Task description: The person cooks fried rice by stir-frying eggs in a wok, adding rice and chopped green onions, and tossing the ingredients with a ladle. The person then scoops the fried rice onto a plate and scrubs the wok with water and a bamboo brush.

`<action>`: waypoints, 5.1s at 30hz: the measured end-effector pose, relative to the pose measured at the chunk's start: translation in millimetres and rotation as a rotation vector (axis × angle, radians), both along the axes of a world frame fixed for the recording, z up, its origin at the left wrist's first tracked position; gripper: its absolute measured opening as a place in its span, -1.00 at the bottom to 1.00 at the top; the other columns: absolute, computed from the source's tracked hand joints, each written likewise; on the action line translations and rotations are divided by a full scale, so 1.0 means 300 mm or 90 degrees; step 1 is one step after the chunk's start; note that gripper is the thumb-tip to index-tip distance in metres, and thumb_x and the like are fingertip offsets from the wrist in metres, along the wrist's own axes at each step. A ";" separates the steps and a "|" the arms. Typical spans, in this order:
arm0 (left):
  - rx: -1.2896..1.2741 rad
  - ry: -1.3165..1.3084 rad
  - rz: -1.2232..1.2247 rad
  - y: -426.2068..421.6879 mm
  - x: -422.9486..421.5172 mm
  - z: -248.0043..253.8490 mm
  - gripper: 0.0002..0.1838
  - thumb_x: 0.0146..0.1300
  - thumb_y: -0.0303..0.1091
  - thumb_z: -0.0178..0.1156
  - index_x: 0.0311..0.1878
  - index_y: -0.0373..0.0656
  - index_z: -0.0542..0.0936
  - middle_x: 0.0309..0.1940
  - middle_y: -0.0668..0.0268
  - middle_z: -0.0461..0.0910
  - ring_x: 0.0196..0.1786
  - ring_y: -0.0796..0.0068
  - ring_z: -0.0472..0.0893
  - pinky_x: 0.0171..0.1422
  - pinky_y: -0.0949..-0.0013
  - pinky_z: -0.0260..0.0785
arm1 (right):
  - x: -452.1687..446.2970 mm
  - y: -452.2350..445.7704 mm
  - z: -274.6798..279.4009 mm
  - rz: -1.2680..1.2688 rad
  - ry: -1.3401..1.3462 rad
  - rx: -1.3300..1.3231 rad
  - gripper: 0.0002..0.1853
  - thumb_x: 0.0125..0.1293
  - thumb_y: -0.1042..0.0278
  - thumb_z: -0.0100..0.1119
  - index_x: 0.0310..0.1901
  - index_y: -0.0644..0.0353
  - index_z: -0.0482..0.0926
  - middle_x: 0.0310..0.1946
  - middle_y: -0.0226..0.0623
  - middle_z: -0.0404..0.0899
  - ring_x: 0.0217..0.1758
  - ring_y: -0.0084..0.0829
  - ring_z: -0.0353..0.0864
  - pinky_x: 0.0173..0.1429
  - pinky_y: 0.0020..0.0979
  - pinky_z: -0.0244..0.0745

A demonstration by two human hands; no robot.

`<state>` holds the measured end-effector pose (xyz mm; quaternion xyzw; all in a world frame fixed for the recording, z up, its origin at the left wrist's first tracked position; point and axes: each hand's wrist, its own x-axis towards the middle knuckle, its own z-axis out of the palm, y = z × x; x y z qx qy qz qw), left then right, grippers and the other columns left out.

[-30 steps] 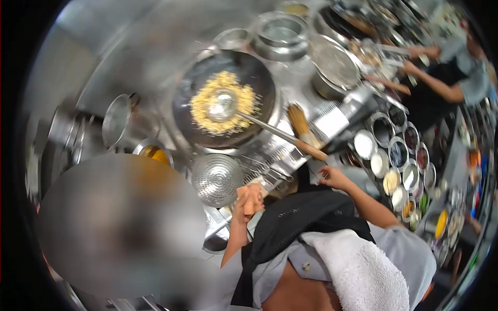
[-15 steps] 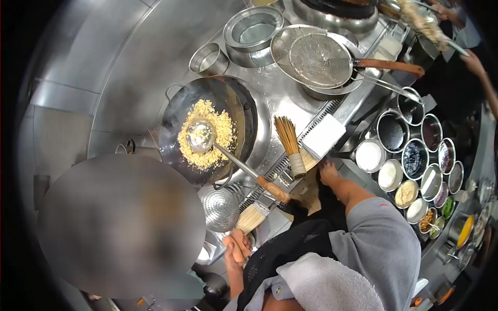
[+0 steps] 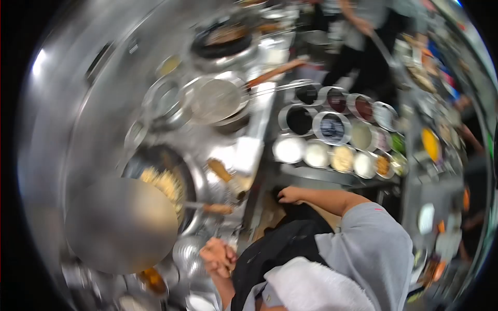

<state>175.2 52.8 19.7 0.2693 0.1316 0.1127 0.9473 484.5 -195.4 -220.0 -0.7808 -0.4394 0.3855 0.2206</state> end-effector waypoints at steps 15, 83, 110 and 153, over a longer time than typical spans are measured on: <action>0.102 -0.120 -0.541 -0.464 0.132 0.022 -0.10 -0.16 0.00 0.58 0.15 -0.33 0.34 -0.33 0.10 0.53 -0.42 0.33 0.57 -0.30 0.37 0.52 | -1.171 -1.184 0.307 -0.829 -0.145 -0.114 -0.69 0.27 0.16 0.20 -0.05 0.11 0.72 -0.26 -0.07 0.74 -0.18 -0.06 0.74 -0.01 -0.13 0.62; -0.188 0.605 0.203 -0.585 -1.298 -1.086 -0.80 0.27 -0.21 0.36 -0.38 -0.01 0.55 -0.55 0.42 0.53 -0.61 0.52 0.50 -0.57 0.35 0.35 | -0.204 1.144 0.921 -0.259 0.586 0.248 -0.86 0.49 0.20 0.18 -0.27 -0.06 0.52 -0.53 -0.66 0.35 -0.52 -0.73 0.29 -0.49 -0.57 0.14; 0.370 0.607 -0.631 -0.807 -0.157 -1.005 -0.70 0.22 -0.15 0.43 -0.14 -0.15 0.66 -0.37 0.39 0.63 -0.39 0.52 0.61 -0.32 0.32 0.51 | -1.281 -2.319 0.772 -1.124 -0.418 -0.391 -0.75 0.11 0.15 0.35 -0.40 0.20 0.72 -0.46 -0.07 0.70 -0.34 0.05 0.67 -0.21 -0.07 0.55; -0.159 0.146 0.535 0.087 -0.525 -0.256 -0.64 0.14 -0.45 0.27 0.03 -0.19 0.51 -0.16 0.22 0.59 -0.14 0.31 0.67 -0.02 0.18 0.63 | -0.395 0.845 1.002 0.033 0.237 0.159 -0.40 0.33 0.59 0.08 0.42 0.22 0.25 -0.51 -0.43 0.46 -0.62 -0.60 0.45 -0.54 -0.49 0.42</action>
